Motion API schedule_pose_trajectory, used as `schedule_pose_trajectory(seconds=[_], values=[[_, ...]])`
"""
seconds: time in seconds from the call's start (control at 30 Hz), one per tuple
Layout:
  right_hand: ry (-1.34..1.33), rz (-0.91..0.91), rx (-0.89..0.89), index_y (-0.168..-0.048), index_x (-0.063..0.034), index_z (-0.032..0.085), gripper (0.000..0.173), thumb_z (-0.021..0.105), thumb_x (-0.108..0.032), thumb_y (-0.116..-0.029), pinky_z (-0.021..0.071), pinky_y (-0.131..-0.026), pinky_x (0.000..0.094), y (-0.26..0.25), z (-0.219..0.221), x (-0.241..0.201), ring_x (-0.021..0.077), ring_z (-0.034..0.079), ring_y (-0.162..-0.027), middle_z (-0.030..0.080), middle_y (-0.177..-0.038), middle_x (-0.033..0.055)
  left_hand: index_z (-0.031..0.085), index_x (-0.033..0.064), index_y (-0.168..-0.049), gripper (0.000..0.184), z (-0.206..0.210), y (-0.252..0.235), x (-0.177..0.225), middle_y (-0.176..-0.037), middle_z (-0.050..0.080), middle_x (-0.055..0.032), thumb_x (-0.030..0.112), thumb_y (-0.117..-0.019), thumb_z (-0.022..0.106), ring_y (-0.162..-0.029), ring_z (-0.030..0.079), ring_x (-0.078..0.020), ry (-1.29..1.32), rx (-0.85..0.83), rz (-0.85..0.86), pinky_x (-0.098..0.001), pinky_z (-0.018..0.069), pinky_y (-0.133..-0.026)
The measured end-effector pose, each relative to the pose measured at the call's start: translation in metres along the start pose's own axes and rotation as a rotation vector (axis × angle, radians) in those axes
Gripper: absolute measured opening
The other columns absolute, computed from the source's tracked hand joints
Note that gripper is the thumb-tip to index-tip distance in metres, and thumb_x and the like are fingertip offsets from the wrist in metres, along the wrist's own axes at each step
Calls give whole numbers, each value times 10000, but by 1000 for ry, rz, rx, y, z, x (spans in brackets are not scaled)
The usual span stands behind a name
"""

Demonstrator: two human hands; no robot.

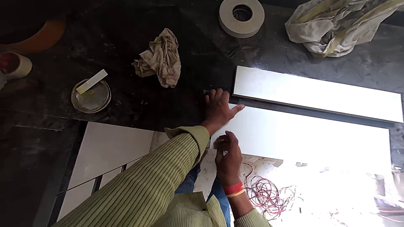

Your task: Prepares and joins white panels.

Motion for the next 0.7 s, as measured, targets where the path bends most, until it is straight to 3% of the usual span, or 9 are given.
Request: schedule_pose_trajectory(seconds=[0.1,0.13,0.2,0.3,0.37,0.43,0.5,0.6,0.7], values=[[155,-16,69,-1253,-28,655,302,610,-65,-956,526,-1024,485,-2,3,-9,235,717,-928,743,-959,42,638,81,-898,632,0,0,0,-1012,591,-122,709,-840,675,-1075,540,-343,-10,-3,2,-521,387,-903],[217,-18,82,-1197,-57,669,256,602,-79,-951,493,-1019,500,-4,5,-12,229,684,-894,723,-933,29,635,83,-901,633,0,0,0,-1016,588,-119,713,-841,671,-1076,538,-341,-14,-10,0,-521,386,-903],[268,-57,68,-1083,-107,665,157,591,-95,-946,428,-879,468,-6,13,-15,232,602,-851,683,-940,33,636,80,-898,635,1,-1,-1,-1014,587,-120,712,-841,671,-1072,538,-340,-20,-2,3,-520,385,-900],[120,-105,-8,-978,-116,633,188,610,-32,-811,425,-786,461,-8,15,-8,243,586,-822,640,-917,51,644,81,-897,640,0,-1,1,-1016,595,-120,718,-837,670,-1076,548,-339,-23,6,5,-525,396,-910],[-15,-72,-48,-997,-100,613,211,598,-33,-798,457,-767,453,-6,7,1,239,590,-820,627,-915,52,642,75,-898,636,0,-1,0,-1019,596,-128,708,-842,675,-1085,544,-344,-13,-6,-3,-531,391,-915],[-49,-64,-21,-1124,-81,620,245,613,-89,-880,506,-723,389,-3,-1,7,204,592,-801,639,-948,40,642,76,-899,631,2,0,0,-1015,594,-123,704,-840,679,-1079,543,-342,-16,-7,-5,-527,390,-906],[-18,-109,20,-1271,-53,625,327,646,-127,-954,538,-815,406,1,-1,4,201,647,-847,714,-1027,51,648,80,-908,637,2,-1,0,-1018,597,-121,712,-835,678,-1082,545,-342,-22,1,1,-525,394,-908],[96,-140,133,-1229,-64,676,255,629,-109,-983,529,-887,410,4,-1,-7,203,671,-864,736,-952,38,648,84,-912,643,1,-1,1,-1023,595,-122,722,-837,665,-1084,544,-339,-28,9,5,-518,394,-906],[241,-95,125,-1172,-77,682,214,590,-103,-980,472,-827,430,-4,8,-16,234,614,-813,693,-924,54,636,85,-895,643,2,0,0,-1014,587,-116,726,-839,661,-1076,541,-338,-29,11,2,-519,390,-900]])
Point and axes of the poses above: each hand's wrist, its own y-axis away from the middle knuckle, its own z-axis out of the palm, x = y × z, the point moved 10 cm from there along -y, towards the middle knuckle
